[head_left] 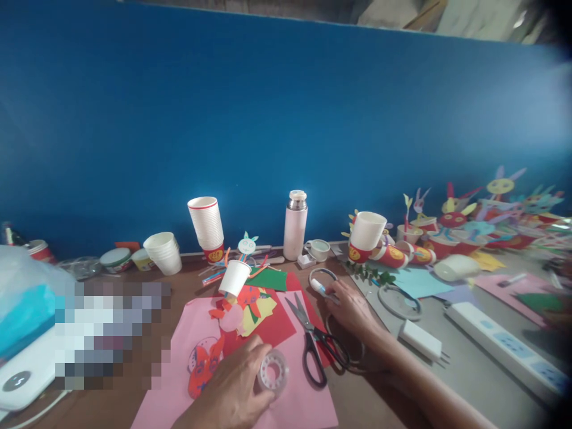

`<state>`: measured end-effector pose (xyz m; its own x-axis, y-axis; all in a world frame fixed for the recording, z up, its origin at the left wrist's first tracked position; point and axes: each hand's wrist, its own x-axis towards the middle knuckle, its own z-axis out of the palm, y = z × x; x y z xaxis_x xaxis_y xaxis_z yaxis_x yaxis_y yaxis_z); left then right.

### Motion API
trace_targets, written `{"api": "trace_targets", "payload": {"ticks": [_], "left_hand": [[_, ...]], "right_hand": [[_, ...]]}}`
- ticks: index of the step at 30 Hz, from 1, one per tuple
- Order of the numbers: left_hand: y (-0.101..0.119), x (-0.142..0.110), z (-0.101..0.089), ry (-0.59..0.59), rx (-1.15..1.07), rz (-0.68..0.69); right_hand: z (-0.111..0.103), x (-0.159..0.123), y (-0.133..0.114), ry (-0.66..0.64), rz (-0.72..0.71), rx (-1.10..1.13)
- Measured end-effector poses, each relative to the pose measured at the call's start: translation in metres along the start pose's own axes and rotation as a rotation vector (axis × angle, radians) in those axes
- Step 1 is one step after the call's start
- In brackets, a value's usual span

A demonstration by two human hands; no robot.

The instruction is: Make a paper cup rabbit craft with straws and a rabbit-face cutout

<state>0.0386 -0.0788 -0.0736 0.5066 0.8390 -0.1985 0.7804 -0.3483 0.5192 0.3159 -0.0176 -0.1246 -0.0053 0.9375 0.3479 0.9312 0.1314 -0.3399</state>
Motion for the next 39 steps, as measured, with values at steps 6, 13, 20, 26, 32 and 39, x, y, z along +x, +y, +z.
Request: {"api": "trace_targets", "payload": {"ticks": [6,13,20,26,32,39], "left_hand": [[-0.002,0.001,0.001,0.027,0.003,0.009],[-0.007,0.001,0.004,-0.068,0.008,-0.106],[-0.004,-0.001,0.0,-0.038,-0.024,0.017],[-0.018,-0.001,0.011,-0.019,-0.037,-0.06],[-0.015,0.0,0.005,-0.013,-0.076,0.031],[-0.015,-0.003,0.003,-0.012,-0.098,0.058]], "right_hand": [[-0.005,0.002,-0.007,-0.023,-0.03,-0.067],[-0.01,0.021,-0.023,-0.038,-0.121,-0.074],[-0.006,0.05,-0.077,-0.037,-0.276,-0.014],[0.011,0.072,-0.143,-0.023,-0.445,0.027],[0.029,0.088,-0.17,-0.057,-0.408,-0.006],[0.041,0.103,-0.17,-0.099,-0.279,-0.057]]}}
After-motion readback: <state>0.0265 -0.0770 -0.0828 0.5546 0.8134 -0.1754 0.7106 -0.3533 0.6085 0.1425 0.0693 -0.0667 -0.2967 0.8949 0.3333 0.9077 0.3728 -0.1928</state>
